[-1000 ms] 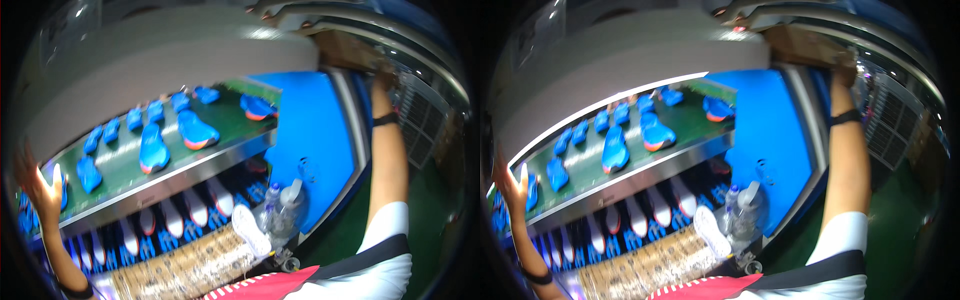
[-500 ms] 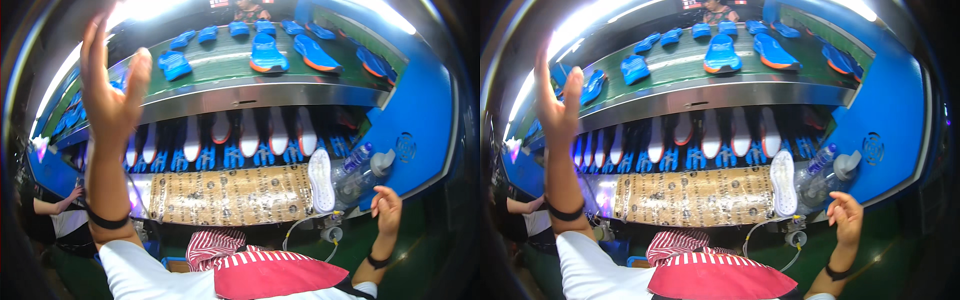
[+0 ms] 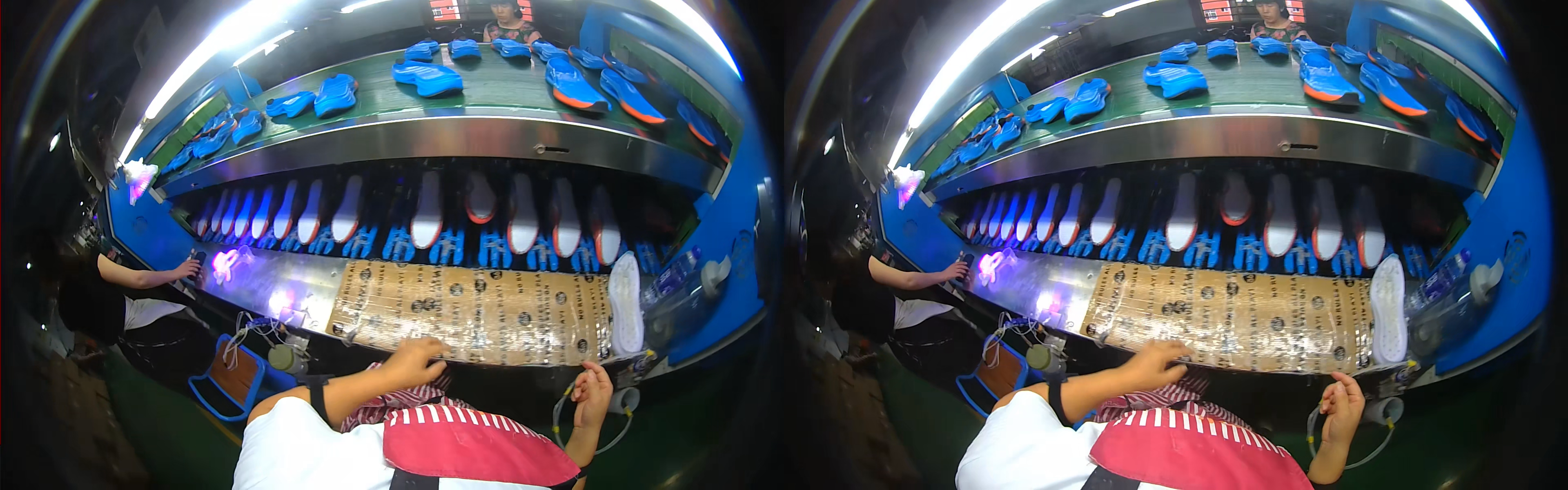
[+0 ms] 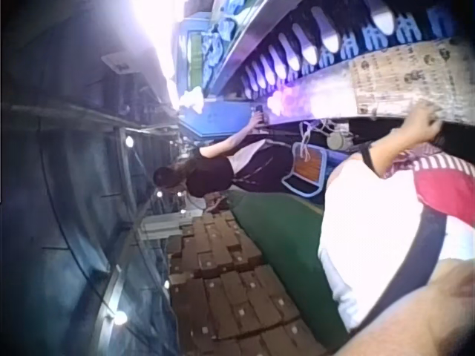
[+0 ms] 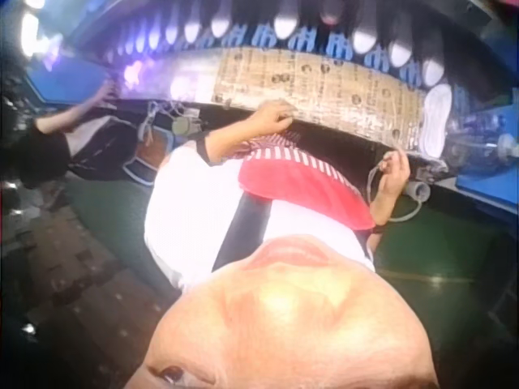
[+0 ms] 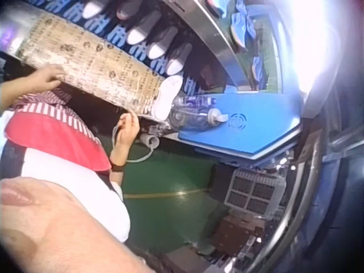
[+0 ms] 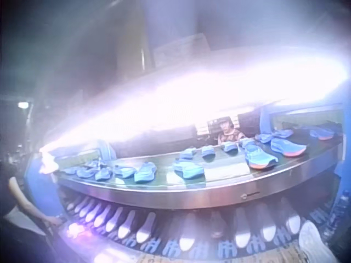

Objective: Recorder puts on and adjusts wearable motion sensors on their arms and interacts with a colleague before moving a cardboard box.

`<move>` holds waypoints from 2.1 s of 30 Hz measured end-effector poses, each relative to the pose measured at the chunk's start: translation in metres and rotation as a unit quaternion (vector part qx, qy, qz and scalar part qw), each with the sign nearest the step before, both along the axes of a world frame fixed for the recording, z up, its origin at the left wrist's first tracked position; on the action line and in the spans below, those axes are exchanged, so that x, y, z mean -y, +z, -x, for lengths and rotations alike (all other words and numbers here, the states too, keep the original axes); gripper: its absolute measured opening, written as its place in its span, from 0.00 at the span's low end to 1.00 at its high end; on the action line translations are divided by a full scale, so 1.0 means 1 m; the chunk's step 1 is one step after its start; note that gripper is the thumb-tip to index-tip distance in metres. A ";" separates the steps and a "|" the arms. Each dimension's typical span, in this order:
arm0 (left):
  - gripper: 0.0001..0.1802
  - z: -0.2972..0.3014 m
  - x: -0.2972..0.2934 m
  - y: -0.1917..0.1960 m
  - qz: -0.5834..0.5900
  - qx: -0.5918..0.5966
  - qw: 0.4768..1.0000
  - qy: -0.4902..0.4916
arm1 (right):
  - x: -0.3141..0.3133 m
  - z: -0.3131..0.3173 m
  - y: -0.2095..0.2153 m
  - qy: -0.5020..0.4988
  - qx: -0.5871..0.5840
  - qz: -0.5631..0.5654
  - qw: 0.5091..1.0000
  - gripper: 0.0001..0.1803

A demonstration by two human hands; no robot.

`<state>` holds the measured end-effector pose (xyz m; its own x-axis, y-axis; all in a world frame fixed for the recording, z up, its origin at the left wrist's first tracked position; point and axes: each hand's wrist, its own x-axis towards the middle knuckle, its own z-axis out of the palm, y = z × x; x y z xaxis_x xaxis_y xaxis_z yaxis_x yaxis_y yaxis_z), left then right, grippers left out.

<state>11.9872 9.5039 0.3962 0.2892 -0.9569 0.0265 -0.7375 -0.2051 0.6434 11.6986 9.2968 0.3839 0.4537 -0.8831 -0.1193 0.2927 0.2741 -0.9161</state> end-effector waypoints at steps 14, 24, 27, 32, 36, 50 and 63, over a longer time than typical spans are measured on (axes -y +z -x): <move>0.21 -0.070 -0.099 0.193 0.351 0.008 0.905 -0.241 | -0.195 -0.161 -0.043 0.271 -0.183 -0.026 0.945 0.10; 0.17 -0.037 -0.097 0.223 0.346 -0.325 0.690 -0.546 | -0.228 -0.142 -0.056 0.292 -0.200 -0.087 0.931 0.11; 0.16 -0.025 -0.090 0.218 0.334 -0.378 0.649 -0.569 | -0.223 -0.137 -0.054 0.275 -0.187 -0.095 0.938 0.11; 0.14 -0.014 -0.083 0.215 0.321 -0.413 0.624 -0.581 | -0.224 -0.137 -0.063 0.308 -0.177 -0.099 0.930 0.10; 0.12 -0.012 -0.074 0.216 0.319 -0.408 0.637 -0.572 | -0.226 -0.133 -0.072 0.309 -0.176 -0.112 0.928 0.10; 0.15 -0.107 0.030 0.173 0.430 0.194 0.880 -0.047 | -0.201 -0.127 -0.061 0.257 -0.102 -0.098 0.956 0.09; 0.24 -0.305 0.068 0.183 0.381 0.425 0.786 0.239 | -0.169 -0.100 -0.056 0.184 -0.190 -0.035 0.964 0.11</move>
<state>12.2918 9.4362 0.5795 0.1783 -0.3572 0.9168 -0.9232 -0.3831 0.0303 11.7986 9.4660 0.3283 0.6459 -0.6546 -0.3928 -0.1893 0.3611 -0.9131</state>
